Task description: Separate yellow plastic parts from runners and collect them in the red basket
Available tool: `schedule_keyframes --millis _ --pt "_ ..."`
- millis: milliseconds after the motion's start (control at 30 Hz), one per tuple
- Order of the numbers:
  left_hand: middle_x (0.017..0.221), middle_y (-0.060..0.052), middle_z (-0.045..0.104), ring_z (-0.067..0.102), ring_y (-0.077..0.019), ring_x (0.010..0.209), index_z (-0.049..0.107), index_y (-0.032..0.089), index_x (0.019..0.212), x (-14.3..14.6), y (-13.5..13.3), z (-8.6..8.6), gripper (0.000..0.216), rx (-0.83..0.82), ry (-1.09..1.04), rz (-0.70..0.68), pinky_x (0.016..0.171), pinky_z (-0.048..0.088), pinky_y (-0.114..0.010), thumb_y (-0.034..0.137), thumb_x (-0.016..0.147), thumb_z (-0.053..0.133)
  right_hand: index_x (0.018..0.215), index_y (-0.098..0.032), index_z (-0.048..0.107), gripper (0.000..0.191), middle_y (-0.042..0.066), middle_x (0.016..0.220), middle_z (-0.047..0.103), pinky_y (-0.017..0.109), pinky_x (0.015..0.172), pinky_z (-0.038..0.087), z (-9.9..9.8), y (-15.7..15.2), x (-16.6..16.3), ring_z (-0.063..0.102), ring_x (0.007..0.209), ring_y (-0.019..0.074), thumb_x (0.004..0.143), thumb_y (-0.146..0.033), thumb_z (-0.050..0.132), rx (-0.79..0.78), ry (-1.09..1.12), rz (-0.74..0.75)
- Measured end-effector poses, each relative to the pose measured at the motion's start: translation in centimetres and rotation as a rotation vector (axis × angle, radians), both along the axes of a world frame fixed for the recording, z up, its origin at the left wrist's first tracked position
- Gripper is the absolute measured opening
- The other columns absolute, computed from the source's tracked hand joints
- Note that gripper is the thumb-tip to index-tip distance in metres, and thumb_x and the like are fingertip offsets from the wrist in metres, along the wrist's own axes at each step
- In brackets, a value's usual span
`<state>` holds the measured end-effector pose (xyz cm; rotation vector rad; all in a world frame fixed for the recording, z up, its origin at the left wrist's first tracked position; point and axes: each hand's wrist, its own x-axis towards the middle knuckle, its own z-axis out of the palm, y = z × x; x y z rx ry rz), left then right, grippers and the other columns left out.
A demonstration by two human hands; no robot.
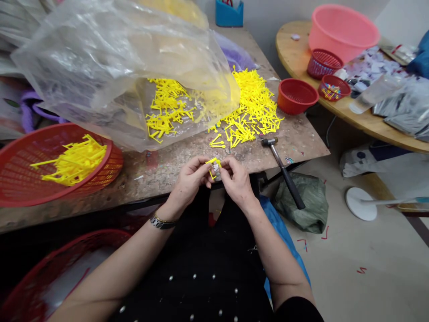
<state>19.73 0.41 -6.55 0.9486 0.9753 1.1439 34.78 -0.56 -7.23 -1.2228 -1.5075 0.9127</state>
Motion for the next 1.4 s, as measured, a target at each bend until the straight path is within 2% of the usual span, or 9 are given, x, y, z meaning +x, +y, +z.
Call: schedule_keyframes --millis 133,300,533,833,1400 --pt "0.067 0.003 0.064 0.059 -0.0085 0.049 0.062 0.016 0.09 0.0 -0.1 0.0 0.032 0.021 0.025 -0.005 0.041 0.05 -0.017 0.041 0.077 0.078 0.084 -0.022 0.062 0.012 0.0 0.081 0.066 0.028 0.071 0.046 0.3 -0.3 0.4 0.061 0.075 0.0154 0.093 -0.03 0.06 0.083 -0.152 -0.051" --pt "0.068 0.002 0.065 0.06 -0.0085 0.05 0.063 0.016 0.09 0.0 -0.4 0.1 0.03 0.045 0.067 -0.022 0.042 0.05 -0.016 0.042 0.079 0.075 0.087 -0.023 0.064 0.013 0.003 0.085 0.069 0.03 0.075 0.047 0.3 -0.8 0.8 0.063 0.079 0.018 0.095 -0.029 0.056 0.138 -0.279 -0.113" --pt "0.069 0.001 0.067 0.06 -0.0085 0.05 0.063 0.016 0.091 0.0 -0.6 0.1 0.028 0.063 0.112 -0.034 0.042 0.049 -0.016 0.041 0.081 0.072 0.096 -0.022 0.065 0.016 0.003 0.084 0.07 0.029 0.074 0.048 0.7 -1.5 0.7 0.065 0.076 0.0173 0.098 -0.029 0.05 0.109 -0.256 -0.134" --pt "0.068 0.002 0.065 0.059 -0.0088 0.052 0.065 0.016 0.092 0.1 -1.0 0.2 0.023 0.129 0.198 -0.037 0.043 0.05 -0.016 0.037 0.083 0.069 0.099 -0.021 0.067 0.019 0.003 0.084 0.07 0.029 0.075 0.048 0.6 -1.8 0.5 0.066 0.078 0.0176 0.097 -0.027 0.049 0.109 -0.235 -0.104" --pt "0.065 0.001 0.064 0.058 -0.0095 0.05 0.067 0.017 0.09 0.1 -1.3 0.3 0.019 0.143 0.252 -0.052 0.042 0.049 -0.017 0.035 0.085 0.068 0.101 -0.022 0.068 0.022 0.003 0.085 0.072 0.03 0.075 0.05 0.2 -2.2 0.5 0.066 0.078 0.0177 0.098 -0.03 0.048 0.05 -0.179 -0.083"
